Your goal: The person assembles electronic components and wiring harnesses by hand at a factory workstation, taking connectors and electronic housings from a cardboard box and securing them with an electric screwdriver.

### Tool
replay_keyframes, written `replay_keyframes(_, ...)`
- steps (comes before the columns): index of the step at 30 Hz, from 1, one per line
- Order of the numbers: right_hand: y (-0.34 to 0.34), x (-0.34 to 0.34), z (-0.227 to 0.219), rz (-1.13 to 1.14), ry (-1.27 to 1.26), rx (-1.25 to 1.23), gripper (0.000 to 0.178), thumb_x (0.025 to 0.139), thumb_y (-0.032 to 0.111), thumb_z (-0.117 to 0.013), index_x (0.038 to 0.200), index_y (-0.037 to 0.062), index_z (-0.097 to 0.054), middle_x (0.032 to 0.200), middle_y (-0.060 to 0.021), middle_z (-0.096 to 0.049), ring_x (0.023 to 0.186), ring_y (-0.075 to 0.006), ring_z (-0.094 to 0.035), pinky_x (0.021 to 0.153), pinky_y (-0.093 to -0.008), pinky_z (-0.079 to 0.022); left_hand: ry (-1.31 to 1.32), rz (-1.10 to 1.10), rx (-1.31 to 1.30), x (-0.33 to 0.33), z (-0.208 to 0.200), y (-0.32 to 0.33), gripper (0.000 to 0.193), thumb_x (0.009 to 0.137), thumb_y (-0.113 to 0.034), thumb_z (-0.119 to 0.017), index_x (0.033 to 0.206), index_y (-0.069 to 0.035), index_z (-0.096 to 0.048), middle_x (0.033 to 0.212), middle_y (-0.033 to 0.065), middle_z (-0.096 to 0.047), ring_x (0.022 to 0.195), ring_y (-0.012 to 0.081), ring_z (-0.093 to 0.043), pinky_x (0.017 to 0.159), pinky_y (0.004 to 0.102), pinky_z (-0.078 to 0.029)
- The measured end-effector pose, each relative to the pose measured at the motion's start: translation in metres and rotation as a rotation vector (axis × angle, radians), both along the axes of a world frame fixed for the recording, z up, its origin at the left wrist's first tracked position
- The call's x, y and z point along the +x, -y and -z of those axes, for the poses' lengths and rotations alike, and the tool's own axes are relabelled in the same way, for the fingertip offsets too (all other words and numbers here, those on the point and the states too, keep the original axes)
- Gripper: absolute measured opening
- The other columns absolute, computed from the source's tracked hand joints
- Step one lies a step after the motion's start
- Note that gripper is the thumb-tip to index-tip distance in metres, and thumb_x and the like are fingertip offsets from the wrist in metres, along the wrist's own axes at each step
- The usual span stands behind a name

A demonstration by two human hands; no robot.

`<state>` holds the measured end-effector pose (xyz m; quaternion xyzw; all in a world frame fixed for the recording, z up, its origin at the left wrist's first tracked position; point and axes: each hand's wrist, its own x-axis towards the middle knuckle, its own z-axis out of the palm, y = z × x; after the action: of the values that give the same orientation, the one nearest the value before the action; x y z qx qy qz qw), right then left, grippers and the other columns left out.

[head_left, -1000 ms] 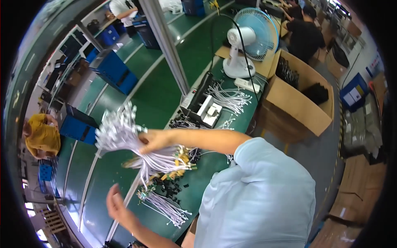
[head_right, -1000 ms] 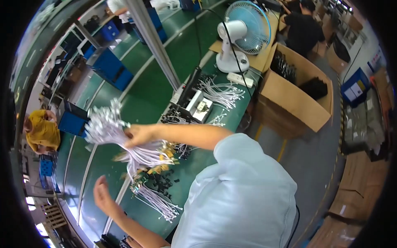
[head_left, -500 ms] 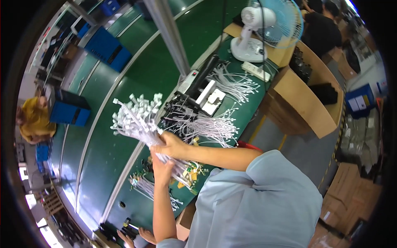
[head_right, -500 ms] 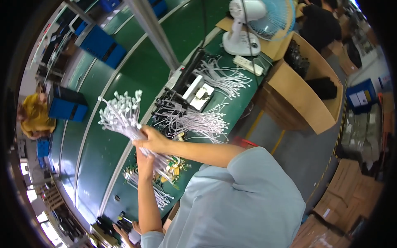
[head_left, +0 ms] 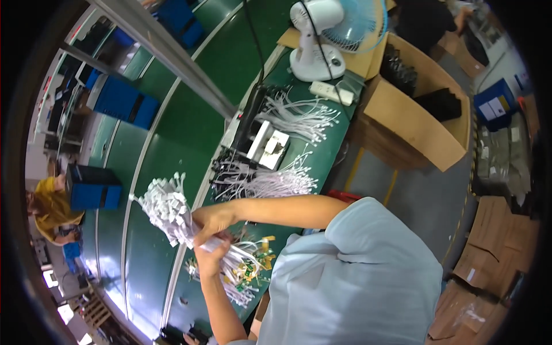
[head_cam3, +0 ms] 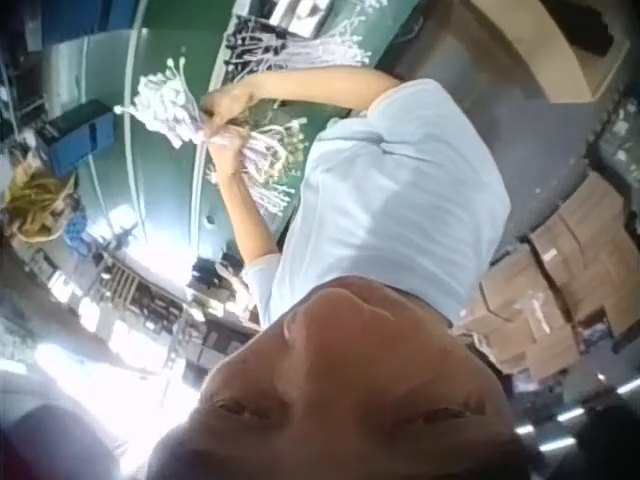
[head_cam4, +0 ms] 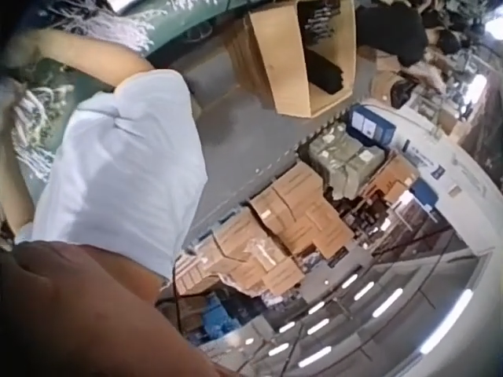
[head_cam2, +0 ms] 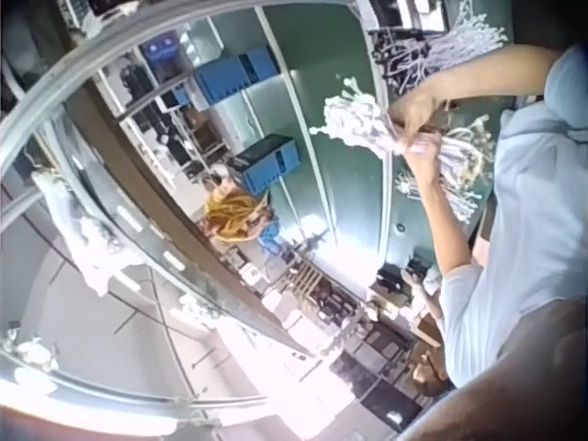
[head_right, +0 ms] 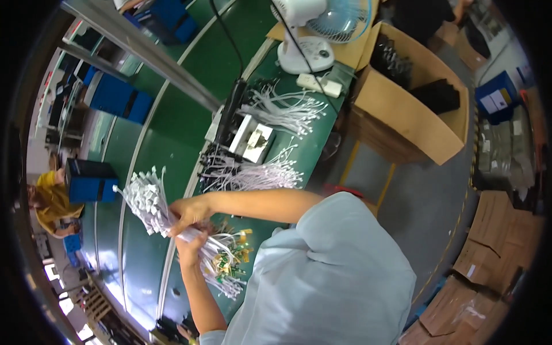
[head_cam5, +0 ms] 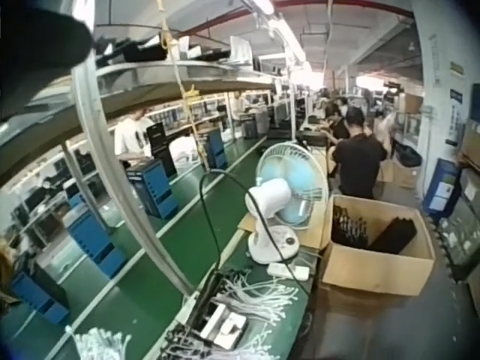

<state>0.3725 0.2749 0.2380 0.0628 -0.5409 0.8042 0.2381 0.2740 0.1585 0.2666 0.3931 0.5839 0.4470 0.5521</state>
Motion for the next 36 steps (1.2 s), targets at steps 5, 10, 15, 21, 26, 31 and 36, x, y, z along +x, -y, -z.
replay_keyframes(5,-0.003,0.035,-0.024,0.446,0.344,0.133,0.050,0.070,0.036,-0.078,0.099,-0.0025,-0.064,0.085,-0.0110,-0.067,0.081,-0.0181,-0.063,0.074,-0.0296,-0.049,0.211,0.143,-0.113,-0.005,0.026,-0.015,0.048,0.064,-0.007,-0.080,0.106,0.002,-0.058,0.095,0.0116,-0.064,0.088,0.0240,-0.065,0.081,0.0368,-0.054)
replay_keyframes(10,-0.020,0.035,0.012,0.412,0.258,0.032,0.048,0.087,0.044,-0.063,0.090,-0.0035,-0.065,0.076,-0.0054,-0.066,0.073,-0.0090,-0.058,0.069,-0.0274,-0.048,0.399,-0.085,-0.126,0.029,-0.004,-0.021,0.028,0.063,-0.006,-0.072,0.085,0.000,-0.055,0.069,0.0108,-0.059,0.062,0.0240,-0.062,0.060,0.0376,-0.054)
replay_keyframes(15,-0.014,0.026,0.013,0.323,0.101,-0.231,0.039,0.094,0.035,-0.055,0.087,-0.0019,-0.066,0.080,-0.0045,-0.065,0.074,-0.0114,-0.060,0.070,-0.0269,-0.050,0.586,-0.013,-0.034,0.037,-0.020,-0.016,0.027,0.063,-0.012,-0.069,0.081,-0.003,-0.052,0.059,0.0106,-0.052,0.057,0.0257,-0.057,0.056,0.0349,-0.049)
replay_keyframes(21,-0.007,0.036,-0.016,0.224,0.179,-0.365,0.021,0.093,0.017,-0.059,0.093,-0.0033,-0.065,0.085,-0.0052,-0.066,0.080,-0.0121,-0.061,0.074,-0.0263,-0.050,0.814,0.009,0.073,0.030,-0.014,-0.017,0.025,0.063,-0.010,-0.068,0.081,-0.003,-0.052,0.059,0.0095,-0.051,0.055,0.0230,-0.053,0.058,0.0357,-0.049)
replay_keyframes(26,-0.007,0.053,-0.030,0.360,0.241,-0.095,0.013,0.089,0.009,-0.060,0.095,-0.0023,-0.065,0.084,-0.0066,-0.066,0.079,-0.0107,-0.061,0.072,-0.0254,-0.049,0.926,0.190,0.155,0.026,0.009,-0.019,0.024,0.062,-0.010,-0.067,0.079,-0.004,-0.051,0.056,0.0085,-0.050,0.054,0.0242,-0.052,0.058,0.0359,-0.049)
replay_keyframes(31,-0.011,0.068,-0.030,0.432,0.290,-0.142,0.016,0.089,0.012,-0.061,0.094,-0.0030,-0.065,0.083,-0.0065,-0.067,0.075,-0.0115,-0.062,0.068,-0.0260,-0.050,1.015,0.285,0.134,0.041,0.011,-0.028,0.026,0.062,-0.017,-0.065,0.080,-0.006,-0.051,0.055,0.0070,-0.053,0.054,0.0256,-0.057,0.106,0.0559,-0.029)
replay_keyframes(36,-0.019,0.075,-0.028,0.485,0.327,0.219,0.019,0.083,0.015,-0.062,0.090,-0.0019,-0.065,0.076,-0.0138,-0.068,0.070,-0.0196,-0.067,0.064,-0.0305,-0.052,0.818,0.257,0.141,0.026,0.032,-0.020,0.027,0.062,-0.016,-0.065,0.082,-0.006,-0.048,0.054,0.0061,-0.050,0.053,0.0252,-0.053,0.093,0.0489,-0.043)
